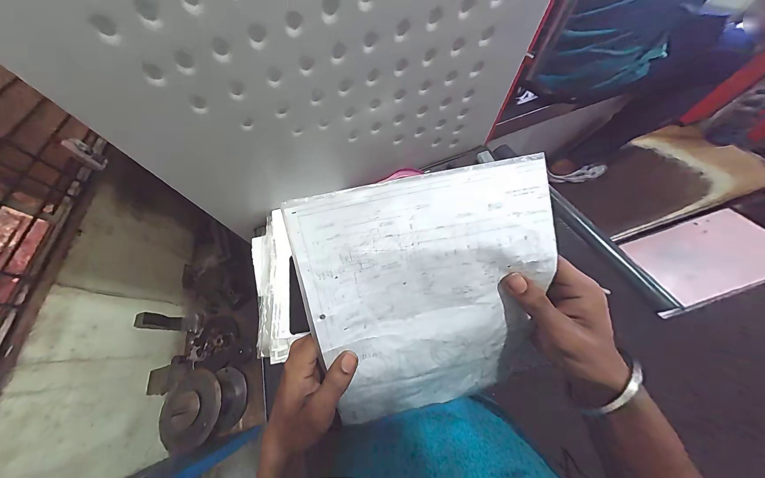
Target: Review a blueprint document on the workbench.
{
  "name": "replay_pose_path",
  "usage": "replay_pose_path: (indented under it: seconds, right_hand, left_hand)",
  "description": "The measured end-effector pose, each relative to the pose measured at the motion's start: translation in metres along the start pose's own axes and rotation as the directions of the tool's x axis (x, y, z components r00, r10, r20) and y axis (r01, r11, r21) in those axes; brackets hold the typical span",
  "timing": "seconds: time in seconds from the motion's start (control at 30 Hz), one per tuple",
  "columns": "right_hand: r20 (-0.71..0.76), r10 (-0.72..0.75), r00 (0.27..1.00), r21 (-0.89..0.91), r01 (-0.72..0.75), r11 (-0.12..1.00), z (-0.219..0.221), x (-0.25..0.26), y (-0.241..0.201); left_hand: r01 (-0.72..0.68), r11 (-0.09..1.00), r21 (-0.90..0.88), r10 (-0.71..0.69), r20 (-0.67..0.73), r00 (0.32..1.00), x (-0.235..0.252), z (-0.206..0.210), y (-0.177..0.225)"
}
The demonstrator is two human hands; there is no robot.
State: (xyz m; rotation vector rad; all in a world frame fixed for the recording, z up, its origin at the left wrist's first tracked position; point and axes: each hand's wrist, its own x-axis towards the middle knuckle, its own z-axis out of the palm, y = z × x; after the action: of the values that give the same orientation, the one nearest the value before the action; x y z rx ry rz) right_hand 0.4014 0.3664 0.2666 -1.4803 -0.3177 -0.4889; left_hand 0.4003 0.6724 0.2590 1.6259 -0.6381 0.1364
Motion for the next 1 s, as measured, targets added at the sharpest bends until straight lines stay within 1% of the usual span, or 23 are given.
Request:
replay_pose_path:
  seconds: [0.23,1.0]
  right_hand:
    - [-0.008,0.009,1.0,-0.05,-0.009,0.999,-0.0022,-0.0037,-0.0019]
    - [0.021,0.041,0.999,-0.026,-0.041,0.999,0.0003,0.0026,0.0054]
  left_hand:
    - [0.01,1.0,0.02,-0.009,-0.008,1.0,-0.0027,0.0031,-0.0009]
    - [0.015,1.0,-0.012,-0.015,0.01,1.0,0.0003,-0.0008,-0.0078]
